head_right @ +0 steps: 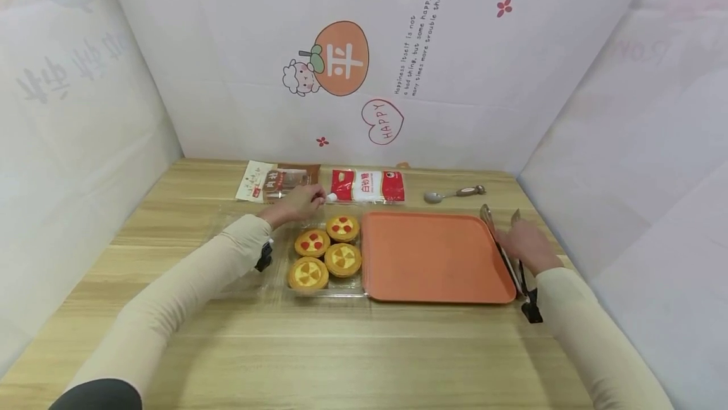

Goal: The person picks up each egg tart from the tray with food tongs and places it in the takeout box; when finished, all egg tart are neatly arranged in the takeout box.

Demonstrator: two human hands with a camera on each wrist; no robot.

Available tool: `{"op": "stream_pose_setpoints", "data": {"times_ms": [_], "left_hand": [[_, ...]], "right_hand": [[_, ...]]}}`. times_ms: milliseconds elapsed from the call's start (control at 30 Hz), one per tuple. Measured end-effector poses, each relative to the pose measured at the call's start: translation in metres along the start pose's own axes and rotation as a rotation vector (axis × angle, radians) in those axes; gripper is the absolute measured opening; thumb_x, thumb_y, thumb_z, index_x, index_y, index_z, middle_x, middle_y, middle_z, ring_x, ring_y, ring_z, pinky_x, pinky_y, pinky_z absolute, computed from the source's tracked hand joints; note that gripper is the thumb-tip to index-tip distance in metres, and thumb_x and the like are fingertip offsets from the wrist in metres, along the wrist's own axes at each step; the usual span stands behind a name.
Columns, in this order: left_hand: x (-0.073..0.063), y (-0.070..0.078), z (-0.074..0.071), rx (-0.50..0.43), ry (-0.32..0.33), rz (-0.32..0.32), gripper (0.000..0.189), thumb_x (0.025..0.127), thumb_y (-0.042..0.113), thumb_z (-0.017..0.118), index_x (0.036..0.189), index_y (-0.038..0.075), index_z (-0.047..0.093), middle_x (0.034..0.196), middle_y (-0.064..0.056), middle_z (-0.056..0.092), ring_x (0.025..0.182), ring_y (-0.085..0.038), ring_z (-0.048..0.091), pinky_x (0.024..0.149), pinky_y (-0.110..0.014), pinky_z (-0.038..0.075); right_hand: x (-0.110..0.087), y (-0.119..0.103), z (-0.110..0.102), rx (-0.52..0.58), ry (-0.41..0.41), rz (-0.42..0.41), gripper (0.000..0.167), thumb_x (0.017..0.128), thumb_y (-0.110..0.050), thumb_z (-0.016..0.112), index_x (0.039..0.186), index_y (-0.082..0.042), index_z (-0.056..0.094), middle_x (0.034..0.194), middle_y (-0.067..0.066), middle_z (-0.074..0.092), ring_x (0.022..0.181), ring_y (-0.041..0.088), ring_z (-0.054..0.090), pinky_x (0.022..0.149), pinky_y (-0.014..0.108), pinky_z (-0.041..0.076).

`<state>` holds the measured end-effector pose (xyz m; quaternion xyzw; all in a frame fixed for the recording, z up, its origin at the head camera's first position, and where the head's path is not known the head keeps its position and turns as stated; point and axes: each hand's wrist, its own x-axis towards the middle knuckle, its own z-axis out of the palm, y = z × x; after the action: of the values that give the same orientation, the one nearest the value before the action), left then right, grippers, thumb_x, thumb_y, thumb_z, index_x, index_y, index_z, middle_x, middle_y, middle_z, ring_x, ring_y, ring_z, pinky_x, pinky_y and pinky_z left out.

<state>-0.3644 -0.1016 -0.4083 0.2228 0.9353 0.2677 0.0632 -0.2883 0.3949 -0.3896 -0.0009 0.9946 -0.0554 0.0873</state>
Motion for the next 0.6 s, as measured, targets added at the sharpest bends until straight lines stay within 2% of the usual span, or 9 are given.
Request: {"op": "stream_pose_setpoints", "data": {"times_ms": [100, 167, 200, 333, 400, 467, 600], "left_hand": [[-0.002, 0.001, -0.012, 0.044, 0.010, 0.016, 0.028, 0.102, 0.017, 0.049, 0.125, 0.004, 0.058, 0.112, -0.012, 0.064, 0.096, -0.025, 0.061, 0.085, -0.037, 0.050], [-0.010, -0.005, -0.027, 0.059, 0.032, 0.010, 0.030, 0.101, 0.018, 0.050, 0.127, 0.004, 0.057, 0.117, -0.014, 0.064, 0.103, -0.029, 0.061, 0.090, -0.042, 0.050], [-0.014, -0.010, -0.035, 0.065, 0.048, 0.006, 0.031, 0.101, 0.018, 0.050, 0.128, 0.004, 0.056, 0.119, -0.015, 0.063, 0.105, -0.030, 0.061, 0.091, -0.043, 0.049], [-0.040, -0.037, -0.069, 0.087, 0.109, -0.032, 0.030, 0.100, 0.014, 0.049, 0.124, -0.002, 0.057, 0.120, -0.021, 0.063, 0.108, -0.036, 0.060, 0.093, -0.047, 0.048], [-0.055, -0.054, -0.081, 0.106, 0.112, -0.069, 0.031, 0.100, 0.013, 0.048, 0.123, -0.005, 0.056, 0.120, -0.025, 0.061, 0.109, -0.039, 0.059, 0.093, -0.050, 0.047], [-0.069, -0.070, -0.089, 0.130, 0.100, -0.104, 0.032, 0.099, 0.013, 0.047, 0.121, -0.009, 0.055, 0.119, -0.029, 0.060, 0.110, -0.042, 0.058, 0.094, -0.052, 0.046], [-0.094, -0.095, -0.095, 0.138, 0.073, -0.186, 0.031, 0.099, 0.013, 0.047, 0.117, -0.012, 0.054, 0.118, -0.032, 0.058, 0.108, -0.044, 0.057, 0.091, -0.054, 0.045]], "right_hand": [[-0.003, -0.018, -0.006, 0.014, 0.158, -0.059, 0.074, 0.102, -0.045, 0.034, 0.121, 0.025, 0.046, 0.097, 0.039, 0.054, 0.082, 0.049, 0.056, 0.074, 0.058, 0.045], [-0.002, -0.041, -0.007, 0.058, 0.245, -0.113, 0.067, 0.101, -0.042, 0.039, 0.109, 0.023, 0.051, 0.101, 0.042, 0.053, 0.090, 0.054, 0.054, 0.078, 0.062, 0.044], [-0.003, -0.054, -0.008, 0.080, 0.277, -0.143, 0.064, 0.101, -0.039, 0.042, 0.113, 0.024, 0.050, 0.104, 0.042, 0.053, 0.093, 0.055, 0.054, 0.079, 0.063, 0.044], [-0.008, -0.105, -0.007, 0.182, 0.369, -0.308, 0.038, 0.097, -0.020, 0.053, 0.111, 0.015, 0.059, 0.095, 0.029, 0.064, 0.081, 0.040, 0.063, 0.072, 0.054, 0.050], [-0.013, -0.128, -0.004, 0.219, 0.370, -0.367, 0.033, 0.097, -0.019, 0.056, 0.113, 0.010, 0.062, 0.090, 0.021, 0.068, 0.073, 0.029, 0.064, 0.067, 0.048, 0.052], [-0.017, -0.148, 0.002, 0.242, 0.348, -0.409, 0.028, 0.097, -0.020, 0.057, 0.109, 0.004, 0.066, 0.084, 0.012, 0.069, 0.065, 0.019, 0.061, 0.063, 0.041, 0.051], [-0.024, -0.184, 0.014, 0.349, 0.155, -0.407, 0.027, 0.099, -0.025, 0.057, 0.106, -0.002, 0.069, 0.080, 0.006, 0.067, 0.060, 0.013, 0.058, 0.056, 0.033, 0.049]]}}
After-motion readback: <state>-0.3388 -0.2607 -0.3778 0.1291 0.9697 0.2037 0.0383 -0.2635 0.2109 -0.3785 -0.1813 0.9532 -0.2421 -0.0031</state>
